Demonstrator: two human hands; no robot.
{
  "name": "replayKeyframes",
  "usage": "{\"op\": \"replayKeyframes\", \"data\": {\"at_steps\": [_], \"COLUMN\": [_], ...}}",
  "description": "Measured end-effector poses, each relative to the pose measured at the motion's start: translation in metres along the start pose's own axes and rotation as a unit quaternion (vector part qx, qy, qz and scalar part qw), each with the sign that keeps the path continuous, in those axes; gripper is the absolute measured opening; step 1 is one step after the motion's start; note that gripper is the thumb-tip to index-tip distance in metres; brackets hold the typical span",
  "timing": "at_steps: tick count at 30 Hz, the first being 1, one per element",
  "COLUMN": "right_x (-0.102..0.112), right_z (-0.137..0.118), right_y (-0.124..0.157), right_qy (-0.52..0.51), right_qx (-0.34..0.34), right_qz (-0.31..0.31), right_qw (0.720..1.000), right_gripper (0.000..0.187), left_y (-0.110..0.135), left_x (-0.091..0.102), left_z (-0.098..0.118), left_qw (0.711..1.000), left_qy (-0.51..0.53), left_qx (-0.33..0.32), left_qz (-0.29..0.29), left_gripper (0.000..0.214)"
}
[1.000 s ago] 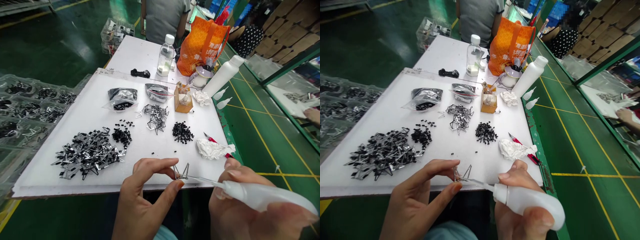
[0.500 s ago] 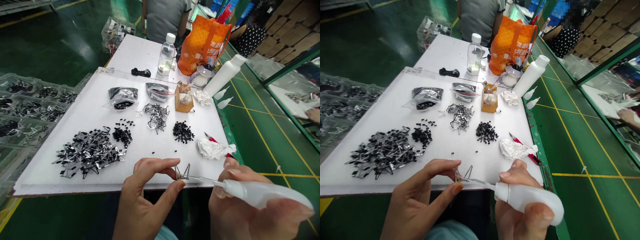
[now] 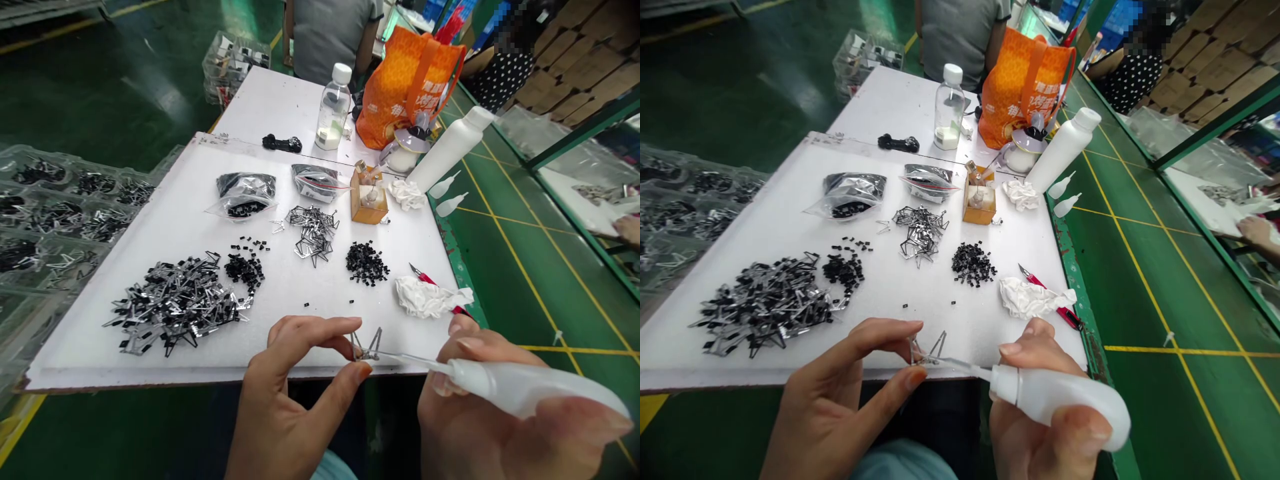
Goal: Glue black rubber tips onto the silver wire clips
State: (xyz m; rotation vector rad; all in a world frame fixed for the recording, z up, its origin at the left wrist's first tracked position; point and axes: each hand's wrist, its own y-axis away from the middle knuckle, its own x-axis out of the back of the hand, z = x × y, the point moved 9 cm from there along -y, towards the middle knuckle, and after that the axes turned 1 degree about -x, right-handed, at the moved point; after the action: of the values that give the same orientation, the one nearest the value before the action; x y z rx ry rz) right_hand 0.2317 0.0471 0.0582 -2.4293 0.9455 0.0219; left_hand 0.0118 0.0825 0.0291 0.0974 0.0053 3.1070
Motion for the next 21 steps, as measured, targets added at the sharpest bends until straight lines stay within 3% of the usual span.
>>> {"op": "replayKeyframes", "data": {"at_steps": [21], "right_x": [0.0039], "right_z": [-0.0034], "right_y": [0.0044], "right_qy": [0.01], "right_qx": [-0.014], "right_qz": [0.023], "right_qw": [1.0], "right_gripper": [0.048], "left_y": [0.0001], "left_x": [-0.0016], "left_z": [-0.0014], "left_qw": [1.0], "left_qy": [0.01], "left_qx": [0.01], "left_qz": [0.004], "left_gripper": [0.032]}}
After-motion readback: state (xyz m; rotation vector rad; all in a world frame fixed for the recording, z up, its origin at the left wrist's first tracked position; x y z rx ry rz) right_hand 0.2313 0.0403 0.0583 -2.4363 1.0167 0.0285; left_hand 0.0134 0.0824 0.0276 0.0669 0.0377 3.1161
